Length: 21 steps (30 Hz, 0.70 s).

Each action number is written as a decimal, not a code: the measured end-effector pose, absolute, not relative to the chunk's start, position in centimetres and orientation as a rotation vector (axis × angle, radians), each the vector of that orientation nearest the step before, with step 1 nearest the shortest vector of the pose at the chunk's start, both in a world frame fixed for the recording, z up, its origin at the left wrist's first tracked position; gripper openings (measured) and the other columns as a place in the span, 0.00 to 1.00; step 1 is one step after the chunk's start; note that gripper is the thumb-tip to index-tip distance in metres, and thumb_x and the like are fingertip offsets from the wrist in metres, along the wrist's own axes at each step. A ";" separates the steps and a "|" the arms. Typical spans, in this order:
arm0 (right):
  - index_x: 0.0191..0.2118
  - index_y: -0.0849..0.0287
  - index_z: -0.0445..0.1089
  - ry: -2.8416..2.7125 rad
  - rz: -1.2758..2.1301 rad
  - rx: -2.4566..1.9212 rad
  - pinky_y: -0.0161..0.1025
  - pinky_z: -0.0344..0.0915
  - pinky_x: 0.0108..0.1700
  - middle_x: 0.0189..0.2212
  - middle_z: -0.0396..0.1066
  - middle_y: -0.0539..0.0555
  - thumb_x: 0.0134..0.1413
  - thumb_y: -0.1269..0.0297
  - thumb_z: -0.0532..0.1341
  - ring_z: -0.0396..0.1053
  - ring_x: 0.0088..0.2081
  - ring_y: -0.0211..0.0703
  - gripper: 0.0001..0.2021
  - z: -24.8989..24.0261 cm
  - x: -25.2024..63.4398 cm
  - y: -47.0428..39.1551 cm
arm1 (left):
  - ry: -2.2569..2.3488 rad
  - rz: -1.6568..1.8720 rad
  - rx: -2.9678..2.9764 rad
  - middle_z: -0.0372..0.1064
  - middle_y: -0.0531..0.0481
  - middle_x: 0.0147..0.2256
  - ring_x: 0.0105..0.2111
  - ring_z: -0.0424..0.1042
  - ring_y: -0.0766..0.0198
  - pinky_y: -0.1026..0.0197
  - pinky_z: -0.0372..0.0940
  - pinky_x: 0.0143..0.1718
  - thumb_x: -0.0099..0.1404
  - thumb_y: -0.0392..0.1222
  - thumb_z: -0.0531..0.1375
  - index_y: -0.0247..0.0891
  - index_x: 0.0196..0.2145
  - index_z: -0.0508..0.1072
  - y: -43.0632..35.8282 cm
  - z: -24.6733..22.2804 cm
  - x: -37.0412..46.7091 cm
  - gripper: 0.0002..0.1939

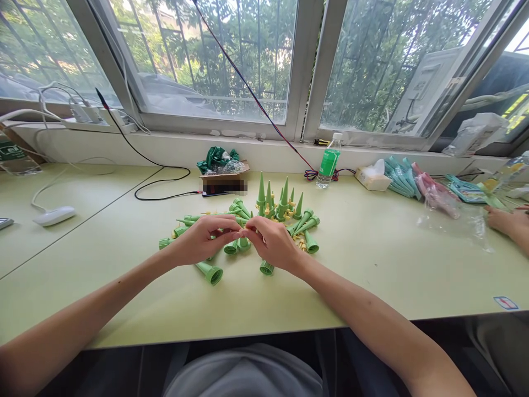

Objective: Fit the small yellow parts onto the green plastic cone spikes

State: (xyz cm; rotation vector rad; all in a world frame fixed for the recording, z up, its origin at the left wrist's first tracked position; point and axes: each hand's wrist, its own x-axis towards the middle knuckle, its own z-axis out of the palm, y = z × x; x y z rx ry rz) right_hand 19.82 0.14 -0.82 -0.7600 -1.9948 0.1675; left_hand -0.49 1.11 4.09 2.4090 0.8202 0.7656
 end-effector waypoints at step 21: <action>0.39 0.58 0.67 -1.897 0.208 -0.741 0.31 0.63 0.27 0.28 0.70 0.50 0.65 0.65 0.56 0.65 0.25 0.34 0.04 -0.3 19.5 -0.1 | 0.888 0.932 2.401 0.64 0.53 0.23 0.24 0.59 0.70 0.66 0.54 0.24 0.70 0.44 0.55 0.36 0.28 0.74 1.6 3.3 -0.4 0.16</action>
